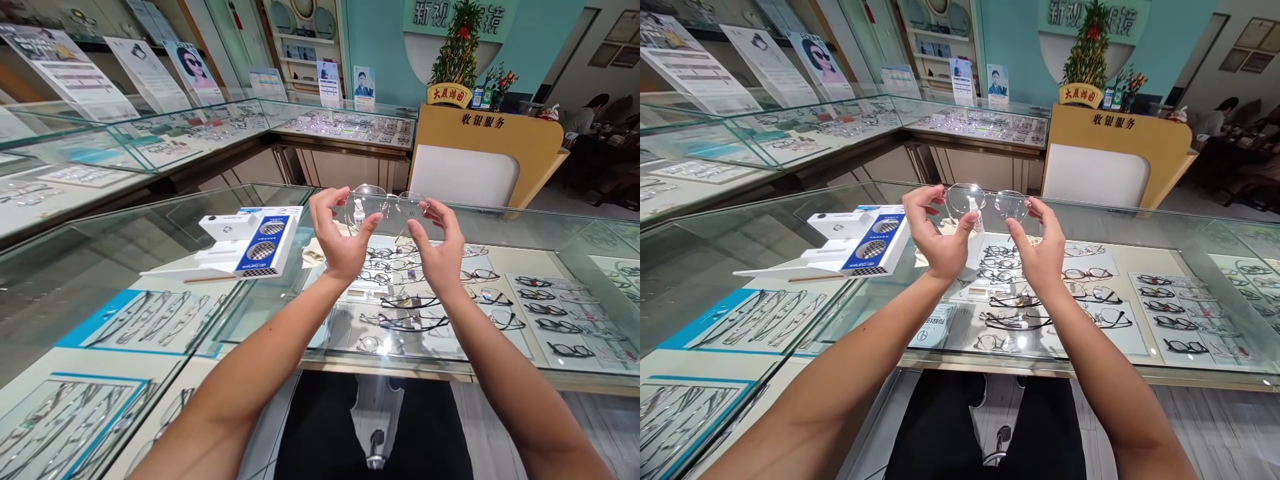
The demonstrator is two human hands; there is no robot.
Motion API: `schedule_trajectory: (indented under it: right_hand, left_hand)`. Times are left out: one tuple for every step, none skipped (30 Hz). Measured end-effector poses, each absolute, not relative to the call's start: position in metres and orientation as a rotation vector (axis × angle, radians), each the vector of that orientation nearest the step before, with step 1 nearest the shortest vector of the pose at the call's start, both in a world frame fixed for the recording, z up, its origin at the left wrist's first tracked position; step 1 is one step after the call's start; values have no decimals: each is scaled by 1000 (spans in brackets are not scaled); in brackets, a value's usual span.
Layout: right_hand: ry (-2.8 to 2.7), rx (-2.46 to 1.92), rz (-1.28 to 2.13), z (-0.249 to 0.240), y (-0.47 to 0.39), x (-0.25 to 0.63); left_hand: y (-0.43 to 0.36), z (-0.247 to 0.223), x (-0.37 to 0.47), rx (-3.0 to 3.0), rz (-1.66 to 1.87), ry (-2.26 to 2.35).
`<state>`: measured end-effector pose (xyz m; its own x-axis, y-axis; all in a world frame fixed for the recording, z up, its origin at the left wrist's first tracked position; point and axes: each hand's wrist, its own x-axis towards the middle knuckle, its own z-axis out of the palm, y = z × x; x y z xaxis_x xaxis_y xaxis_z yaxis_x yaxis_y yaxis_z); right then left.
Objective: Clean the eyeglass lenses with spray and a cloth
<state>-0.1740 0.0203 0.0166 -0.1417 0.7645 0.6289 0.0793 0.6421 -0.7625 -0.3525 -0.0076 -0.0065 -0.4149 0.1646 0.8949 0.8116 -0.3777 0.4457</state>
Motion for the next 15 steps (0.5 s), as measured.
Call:
schedule_trajectory:
  right_hand:
    - [-1633, -712, 672, 16, 21, -174]
    - [-1641, -716, 655, 16, 21, -174]
    - [-1647, -718, 641, 15, 21, -174]
    - [-1650, -721, 632, 15, 22, -174]
    - [-1649, -724, 628, 15, 22, -175]
    - [-1646, -728, 629, 15, 22, -175]
    - [-1641, -731, 630, 15, 22, -175]
    - [-1637, -734, 631, 15, 22, -175]
    - [-1634, -736, 631, 15, 22, -175]
    - [-1629, -738, 632, 15, 23, -175]
    - [-1624, -739, 636, 15, 23, -174]
    - [-1619, -740, 643, 15, 23, -174]
    - [-1613, -741, 655, 15, 23, -174]
    - [-1609, -740, 669, 16, 23, -174]
    - [-1607, -739, 682, 16, 23, -174]
  left_hand:
    - [-7, -7, -353, -1318, -1830, -1376]
    - [-7, -7, -353, -1312, -1819, -1373]
    - [-7, -7, -353, -1308, -1811, -1371]
    - [-7, -8, -353, -1307, -1806, -1370]
    - [-6, -8, -353, -1307, -1804, -1370]
    - [-6, -8, -353, -1307, -1805, -1372]
    - [-6, -9, -353, -1307, -1808, -1371]
    - [-6, -9, -353, -1310, -1815, -1365]
    - [-5, -9, -353, -1315, -1824, -1352]
    - [-5, -10, -353, -1322, -1834, -1334]
    - [-5, -10, -353, -1328, -1842, -1319]
    - [-5, -10, -353, -1332, -1844, -1311]
    - [-5, -10, -353, -1333, -1841, -1311]
    - [-5, -10, -352, -1331, -1834, -1319]
    - [-5, -9, -352, -1327, -1824, -1327]
